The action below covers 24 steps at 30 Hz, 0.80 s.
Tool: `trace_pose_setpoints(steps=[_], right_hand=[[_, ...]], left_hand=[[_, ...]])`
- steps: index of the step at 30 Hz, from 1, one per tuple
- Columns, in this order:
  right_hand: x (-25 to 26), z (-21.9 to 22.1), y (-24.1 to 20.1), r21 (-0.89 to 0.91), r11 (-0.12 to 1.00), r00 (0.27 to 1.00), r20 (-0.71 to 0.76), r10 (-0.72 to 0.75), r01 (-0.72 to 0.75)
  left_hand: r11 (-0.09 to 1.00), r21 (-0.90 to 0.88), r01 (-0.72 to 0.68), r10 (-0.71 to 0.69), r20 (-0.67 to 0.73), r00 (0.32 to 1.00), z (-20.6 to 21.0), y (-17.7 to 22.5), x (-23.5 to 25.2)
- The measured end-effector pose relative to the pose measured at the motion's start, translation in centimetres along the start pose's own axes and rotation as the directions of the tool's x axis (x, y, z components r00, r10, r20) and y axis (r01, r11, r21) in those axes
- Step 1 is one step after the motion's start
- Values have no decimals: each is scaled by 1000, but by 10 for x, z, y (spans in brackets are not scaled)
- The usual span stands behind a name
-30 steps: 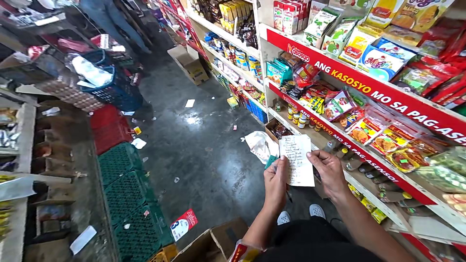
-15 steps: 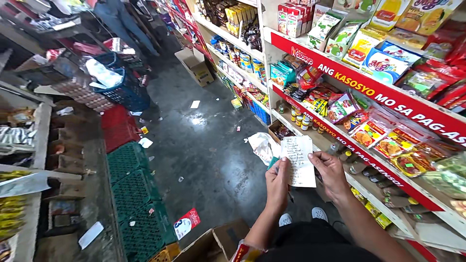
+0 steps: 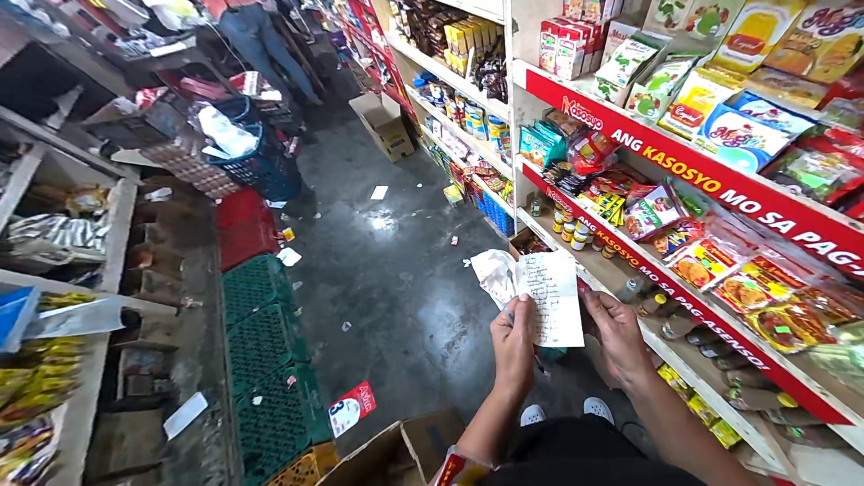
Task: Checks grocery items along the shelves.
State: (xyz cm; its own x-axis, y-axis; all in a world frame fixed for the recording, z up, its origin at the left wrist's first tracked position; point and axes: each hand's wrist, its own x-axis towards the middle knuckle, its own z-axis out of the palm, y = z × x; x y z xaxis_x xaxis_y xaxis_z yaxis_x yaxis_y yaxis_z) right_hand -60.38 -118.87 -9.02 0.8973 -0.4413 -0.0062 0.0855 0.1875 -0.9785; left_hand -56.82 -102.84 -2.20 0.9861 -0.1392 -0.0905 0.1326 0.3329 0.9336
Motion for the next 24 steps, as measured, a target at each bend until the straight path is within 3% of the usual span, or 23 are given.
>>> trace_pose_setpoints(steps=[4,8,16,20,24], right_hand=[[-21,2,30,-85,995,987,147,63,-51],[-38,15,62,-213,968,958,277,-71,133],[-33,43,62,-267,952,926,375,-42,152],[-21,64,41,-275,958,901,431,47,81],[0,76,57,-275,957,863,501,57,96]], left_hand=[[999,12,-46,46,4,999,-16,-15,7],[995,-2,-96,96,-1,995,-35,-40,15],[994,-30,-105,104,-40,994,-59,-54,22],[990,-73,-120,113,-89,990,-65,-48,35],[991,-71,-116,106,-130,986,-76,-45,50]])
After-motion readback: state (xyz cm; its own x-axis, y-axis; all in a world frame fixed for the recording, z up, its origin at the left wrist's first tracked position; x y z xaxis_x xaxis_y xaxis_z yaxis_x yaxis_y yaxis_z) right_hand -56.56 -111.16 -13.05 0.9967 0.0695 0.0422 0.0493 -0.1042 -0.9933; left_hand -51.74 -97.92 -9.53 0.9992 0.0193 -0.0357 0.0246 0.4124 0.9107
